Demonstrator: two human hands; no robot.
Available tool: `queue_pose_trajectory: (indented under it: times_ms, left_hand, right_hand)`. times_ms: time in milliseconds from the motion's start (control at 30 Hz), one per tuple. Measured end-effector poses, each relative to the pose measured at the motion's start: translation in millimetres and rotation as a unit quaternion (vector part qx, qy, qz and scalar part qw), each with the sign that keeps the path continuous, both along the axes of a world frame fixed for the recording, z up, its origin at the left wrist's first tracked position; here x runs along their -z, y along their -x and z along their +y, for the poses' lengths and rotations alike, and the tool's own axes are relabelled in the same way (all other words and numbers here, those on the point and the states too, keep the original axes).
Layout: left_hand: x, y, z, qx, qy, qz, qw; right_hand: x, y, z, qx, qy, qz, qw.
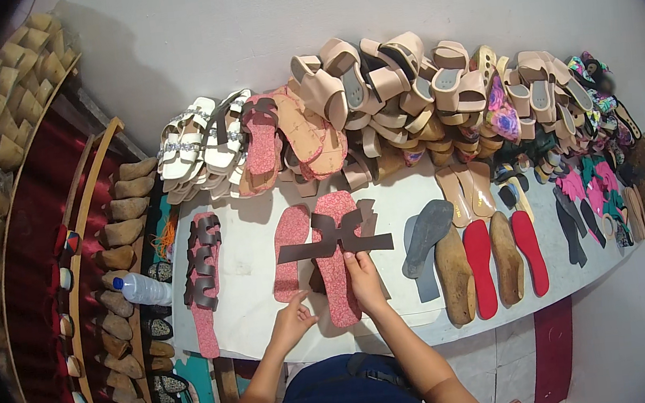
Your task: Assembling sandal uppers onto patterned insoles at a manufacturing workbench.
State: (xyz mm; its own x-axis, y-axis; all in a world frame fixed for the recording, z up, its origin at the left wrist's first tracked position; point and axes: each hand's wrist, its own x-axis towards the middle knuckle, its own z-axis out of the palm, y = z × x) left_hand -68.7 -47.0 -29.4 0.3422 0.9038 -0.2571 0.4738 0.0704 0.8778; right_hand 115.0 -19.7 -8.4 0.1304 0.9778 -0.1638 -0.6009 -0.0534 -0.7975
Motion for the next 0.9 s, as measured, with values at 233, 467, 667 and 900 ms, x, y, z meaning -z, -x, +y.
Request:
queue_pose_trajectory:
  times_ms: [233, 467, 667, 900]
  left_hand:
    - [4, 2, -7, 0.052, -0.287, 0.146, 0.945]
    - [-31, -12, 12, -0.221, -0.074, -0.17, 0.957]
    - [-61, -34, 39, -0.301, 0.134, -0.526, 0.784]
    - [-32, -42, 55, -0.27, 0.208, -0.544, 0.766]
  right_hand:
    - [4, 1, 2, 0.001, 0.003, -0.028, 1.0]
    - [-10, 1, -1, 0.008, 0.005, -0.012, 1.0]
    - [-2, 1, -3, 0.0, -0.006, -0.038, 0.999]
    - [1, 3, -4, -0.008, 0.0, -0.018, 1.0]
